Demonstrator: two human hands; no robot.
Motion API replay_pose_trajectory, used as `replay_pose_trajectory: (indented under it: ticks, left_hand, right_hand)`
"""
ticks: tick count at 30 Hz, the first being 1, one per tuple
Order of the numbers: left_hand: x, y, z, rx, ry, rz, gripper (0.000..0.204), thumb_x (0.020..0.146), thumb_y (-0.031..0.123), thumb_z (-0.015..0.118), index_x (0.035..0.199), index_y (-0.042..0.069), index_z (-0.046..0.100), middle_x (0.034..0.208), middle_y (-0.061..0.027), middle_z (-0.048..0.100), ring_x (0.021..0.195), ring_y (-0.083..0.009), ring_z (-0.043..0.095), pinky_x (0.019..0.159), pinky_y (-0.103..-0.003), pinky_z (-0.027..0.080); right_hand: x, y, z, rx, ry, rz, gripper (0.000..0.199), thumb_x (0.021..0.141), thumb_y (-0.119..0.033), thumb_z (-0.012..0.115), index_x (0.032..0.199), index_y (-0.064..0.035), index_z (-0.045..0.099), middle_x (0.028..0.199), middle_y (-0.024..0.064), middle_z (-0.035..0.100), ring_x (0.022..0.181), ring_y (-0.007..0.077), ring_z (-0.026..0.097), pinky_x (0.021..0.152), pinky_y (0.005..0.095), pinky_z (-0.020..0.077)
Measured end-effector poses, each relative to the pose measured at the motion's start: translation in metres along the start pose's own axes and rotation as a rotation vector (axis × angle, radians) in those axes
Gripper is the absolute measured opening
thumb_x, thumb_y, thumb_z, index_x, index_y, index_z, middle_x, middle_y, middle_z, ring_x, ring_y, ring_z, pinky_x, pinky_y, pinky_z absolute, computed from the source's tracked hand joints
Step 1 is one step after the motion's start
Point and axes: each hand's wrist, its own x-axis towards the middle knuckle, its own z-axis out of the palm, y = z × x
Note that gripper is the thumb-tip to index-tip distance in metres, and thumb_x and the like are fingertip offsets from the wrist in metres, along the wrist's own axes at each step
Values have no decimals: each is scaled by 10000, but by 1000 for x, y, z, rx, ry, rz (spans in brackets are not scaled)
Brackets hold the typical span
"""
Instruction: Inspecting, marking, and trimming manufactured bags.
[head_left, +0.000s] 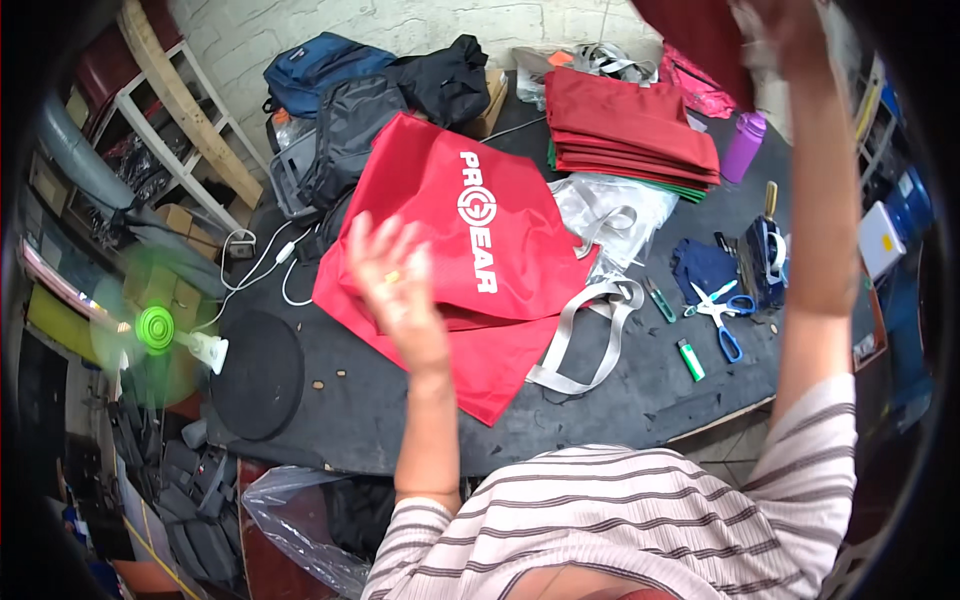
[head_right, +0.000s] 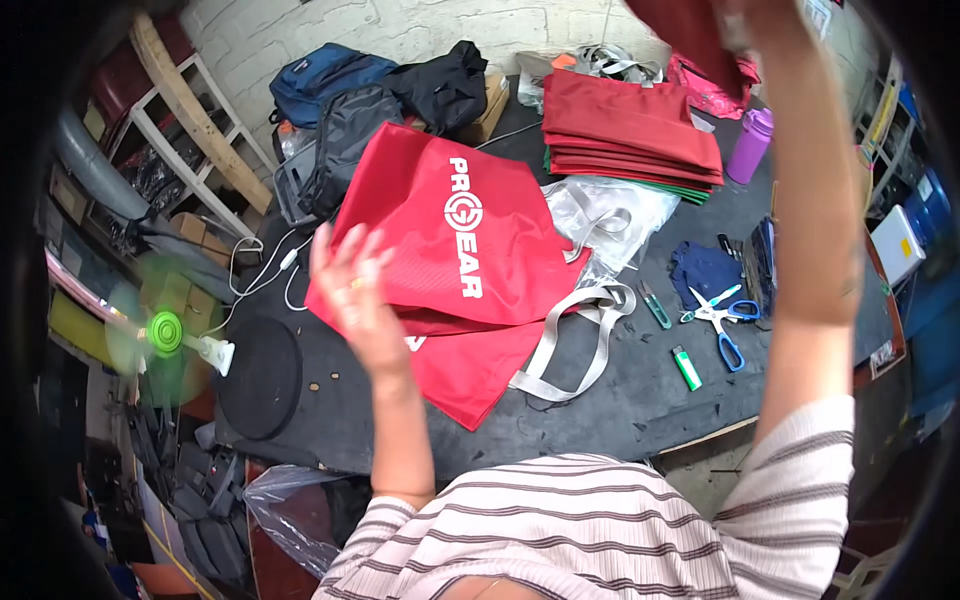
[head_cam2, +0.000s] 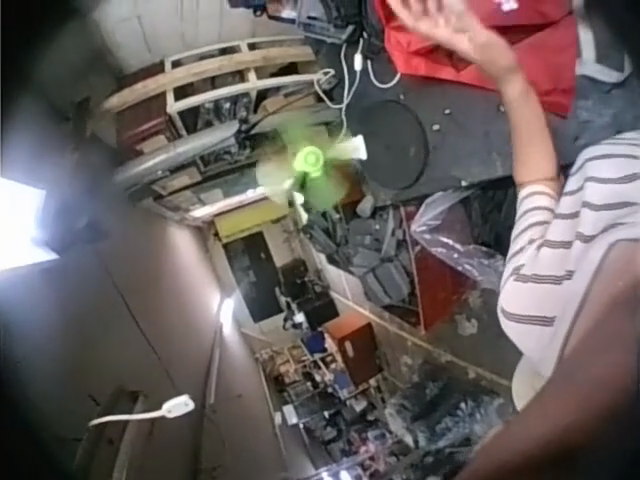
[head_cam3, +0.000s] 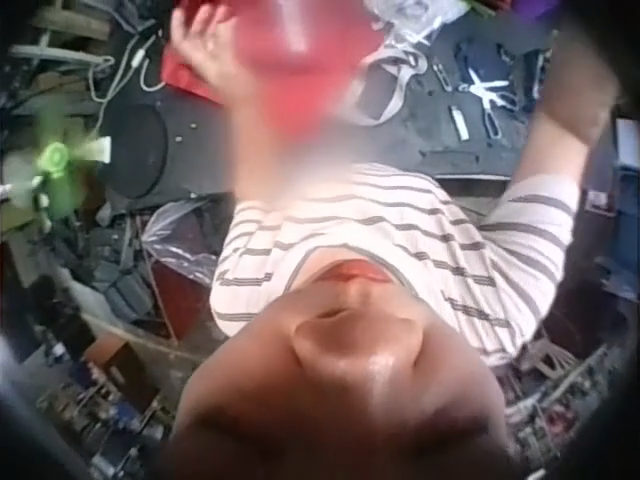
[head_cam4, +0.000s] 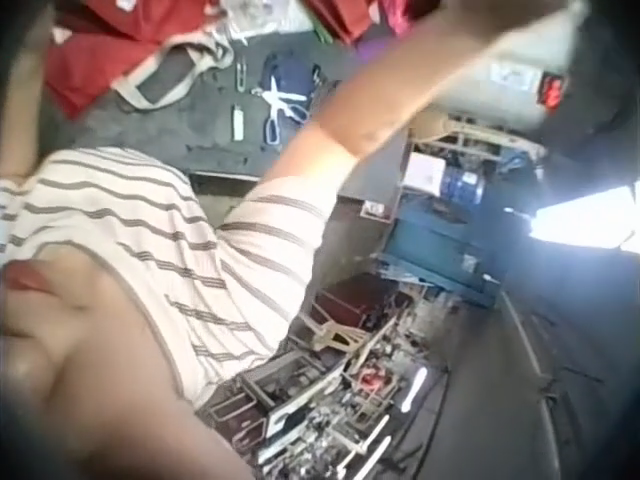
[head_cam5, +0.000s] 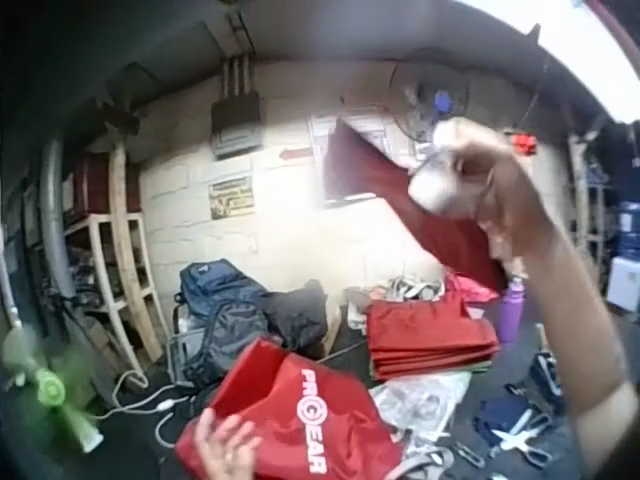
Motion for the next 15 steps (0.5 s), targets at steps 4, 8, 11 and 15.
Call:
replay_pose_trajectory:
  ticks: [4,8,11,15]
  left_hand:
    - [9,1,-56,69,185,0,334,921,62,451,1252,27,419,1164,-122,508,1074,-207,530,910,-329,437]
    - [9,4,-39,74,84,42,277,922,33,436,1197,2,458,1129,-116,535,1048,-195,540,894,-312,434]
    - [1,-9,-5,155,-177,4,179,884,21,483,1047,-12,550,1009,-86,588,927,-146,570,821,-279,458]
    - [-26,-37,36,324,-720,-79,222,797,43,583,1013,-8,588,988,-117,581,928,-220,577,829,-316,453]
  right_hand:
    - [-132,108,57,-601,-479,180,448,759,-235,651,1124,-1,537,1085,143,563,995,296,576,850,383,453]
    - [-264,166,92,-685,-1042,508,397,750,-217,644,1095,-63,521,886,205,630,837,366,626,741,475,486]
    - [-327,177,84,-665,-952,557,436,721,-201,689,1106,-73,532,924,170,633,902,340,615,767,444,473]
    - [-356,160,60,-863,-727,558,362,703,-75,633,1054,-60,543,903,136,616,925,317,584,801,466,408]
